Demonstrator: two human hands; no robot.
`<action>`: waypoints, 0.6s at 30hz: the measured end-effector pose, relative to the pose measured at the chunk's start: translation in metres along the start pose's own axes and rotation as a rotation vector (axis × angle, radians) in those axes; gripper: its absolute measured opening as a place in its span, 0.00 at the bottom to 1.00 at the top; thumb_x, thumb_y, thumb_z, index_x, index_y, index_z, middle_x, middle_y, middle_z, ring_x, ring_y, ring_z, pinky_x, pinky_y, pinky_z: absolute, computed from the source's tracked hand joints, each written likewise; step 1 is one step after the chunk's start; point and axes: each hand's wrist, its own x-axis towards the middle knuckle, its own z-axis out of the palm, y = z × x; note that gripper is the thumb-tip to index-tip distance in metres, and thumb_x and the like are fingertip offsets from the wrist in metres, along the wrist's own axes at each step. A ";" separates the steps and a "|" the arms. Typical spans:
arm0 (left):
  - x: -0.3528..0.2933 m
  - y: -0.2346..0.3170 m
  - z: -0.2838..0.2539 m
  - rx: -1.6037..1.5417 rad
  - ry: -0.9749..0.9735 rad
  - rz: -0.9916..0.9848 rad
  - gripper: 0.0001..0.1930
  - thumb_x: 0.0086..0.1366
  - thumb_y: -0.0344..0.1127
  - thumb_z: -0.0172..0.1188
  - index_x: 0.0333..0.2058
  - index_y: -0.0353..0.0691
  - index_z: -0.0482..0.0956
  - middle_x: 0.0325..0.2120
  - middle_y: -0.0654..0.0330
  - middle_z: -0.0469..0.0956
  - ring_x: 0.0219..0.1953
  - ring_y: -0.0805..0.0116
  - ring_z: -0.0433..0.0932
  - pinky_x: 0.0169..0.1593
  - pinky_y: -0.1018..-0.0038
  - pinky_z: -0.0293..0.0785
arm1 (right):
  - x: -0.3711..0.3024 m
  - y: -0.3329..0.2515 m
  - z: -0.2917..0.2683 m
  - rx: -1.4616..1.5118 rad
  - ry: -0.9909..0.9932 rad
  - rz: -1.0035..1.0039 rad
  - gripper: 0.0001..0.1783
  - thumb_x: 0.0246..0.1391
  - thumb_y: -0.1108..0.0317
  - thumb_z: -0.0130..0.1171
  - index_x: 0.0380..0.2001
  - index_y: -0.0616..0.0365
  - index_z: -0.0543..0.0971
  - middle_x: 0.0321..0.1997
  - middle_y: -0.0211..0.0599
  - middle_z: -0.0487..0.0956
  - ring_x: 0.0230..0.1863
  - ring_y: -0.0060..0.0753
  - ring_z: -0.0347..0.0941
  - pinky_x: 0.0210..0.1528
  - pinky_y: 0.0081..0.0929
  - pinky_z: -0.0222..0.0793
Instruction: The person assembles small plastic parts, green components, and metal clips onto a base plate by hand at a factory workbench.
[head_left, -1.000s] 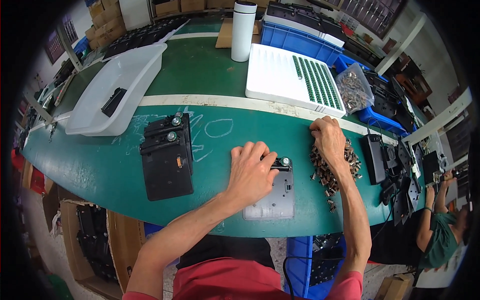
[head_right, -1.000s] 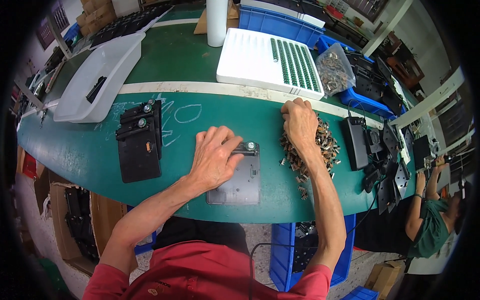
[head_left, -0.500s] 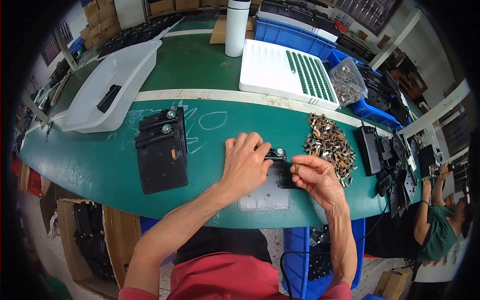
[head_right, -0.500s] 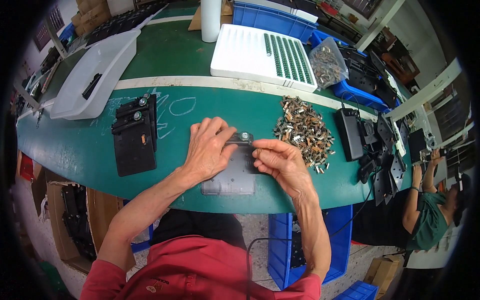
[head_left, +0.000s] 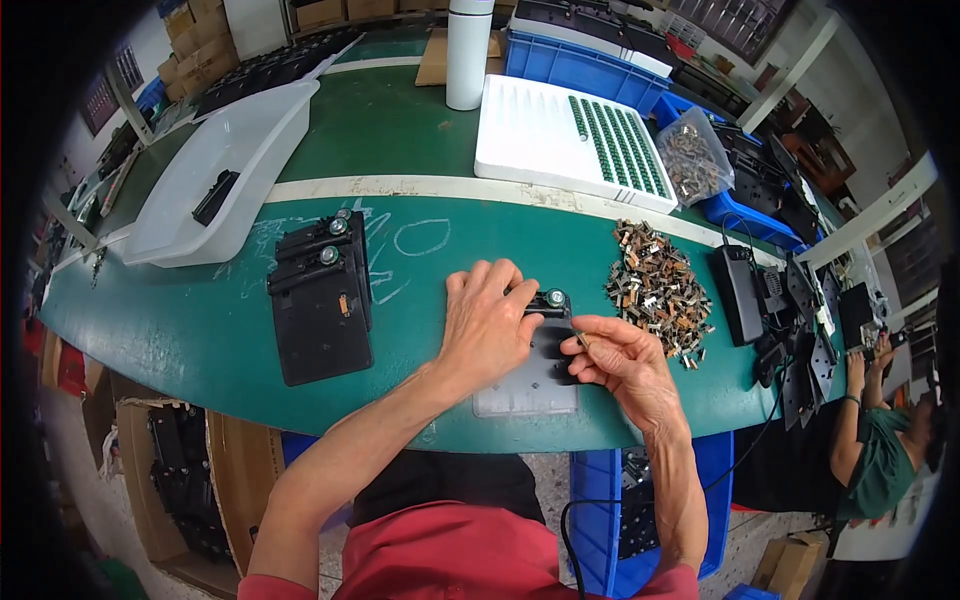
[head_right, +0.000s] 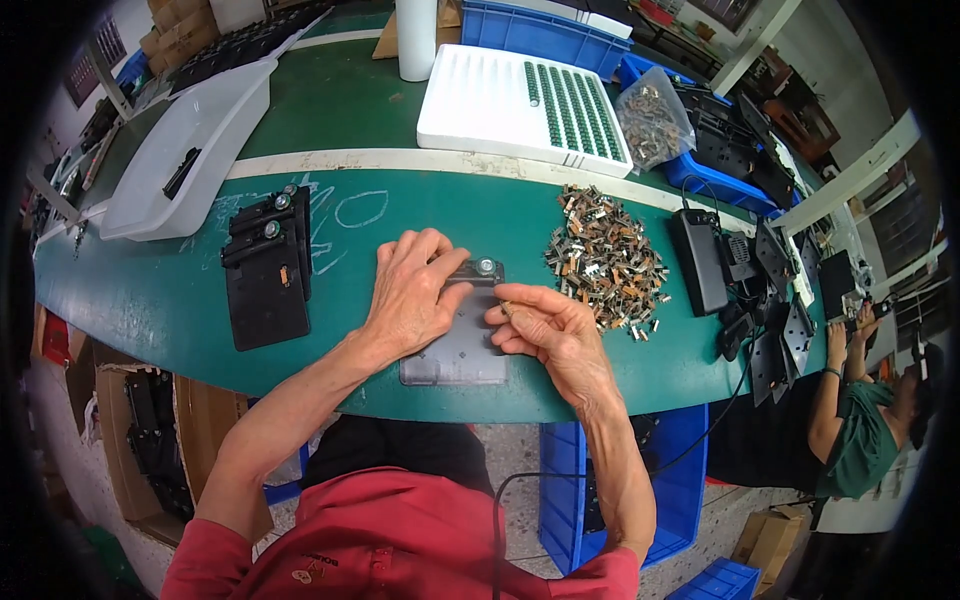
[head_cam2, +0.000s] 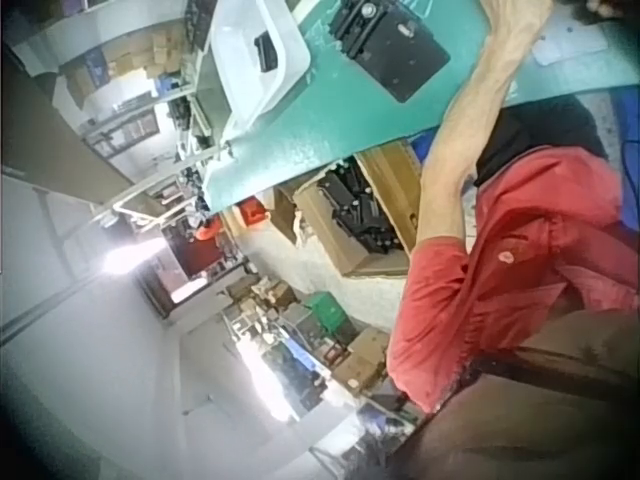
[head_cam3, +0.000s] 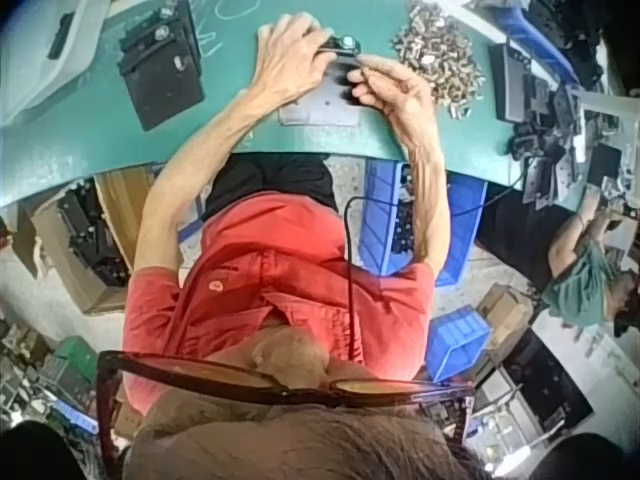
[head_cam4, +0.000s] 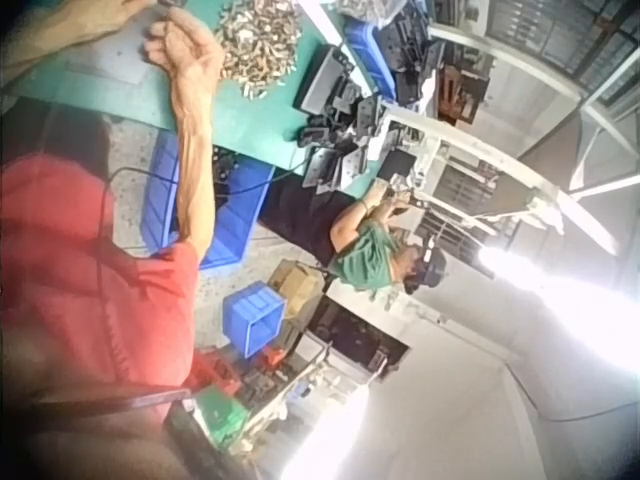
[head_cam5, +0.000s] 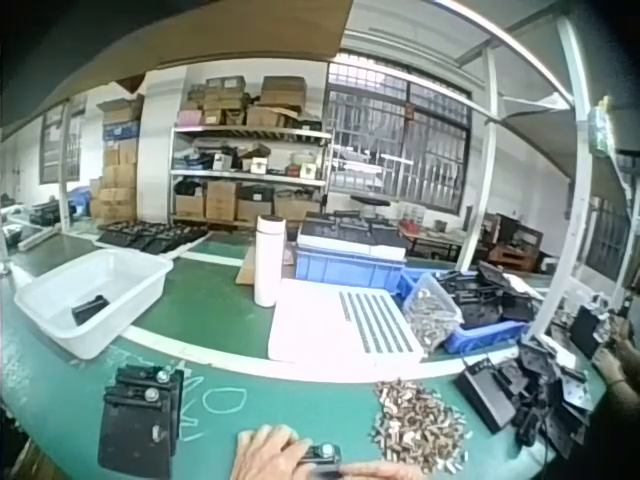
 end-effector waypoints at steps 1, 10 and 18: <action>0.000 0.000 0.000 -0.001 0.000 0.001 0.17 0.51 0.32 0.68 0.41 0.37 0.81 0.36 0.60 0.71 0.42 0.62 0.69 0.47 0.64 0.60 | 0.000 0.000 0.000 -0.007 0.005 0.004 0.16 0.60 0.73 0.57 0.51 0.65 0.77 0.41 0.45 0.82 0.35 0.27 0.80 0.39 0.21 0.79; 0.000 -0.001 0.000 0.000 0.006 0.008 0.17 0.51 0.32 0.68 0.41 0.37 0.81 0.36 0.60 0.71 0.42 0.61 0.69 0.47 0.63 0.60 | -0.003 0.005 0.000 -0.089 0.022 -0.041 0.16 0.59 0.71 0.59 0.50 0.65 0.78 0.43 0.45 0.83 0.35 0.24 0.79 0.40 0.20 0.77; -0.001 -0.001 0.000 0.009 0.003 0.005 0.17 0.50 0.32 0.68 0.41 0.37 0.81 0.37 0.60 0.71 0.42 0.61 0.69 0.47 0.63 0.60 | -0.005 0.007 0.003 -0.195 0.037 -0.101 0.14 0.59 0.75 0.59 0.48 0.65 0.78 0.42 0.44 0.83 0.35 0.23 0.79 0.41 0.19 0.76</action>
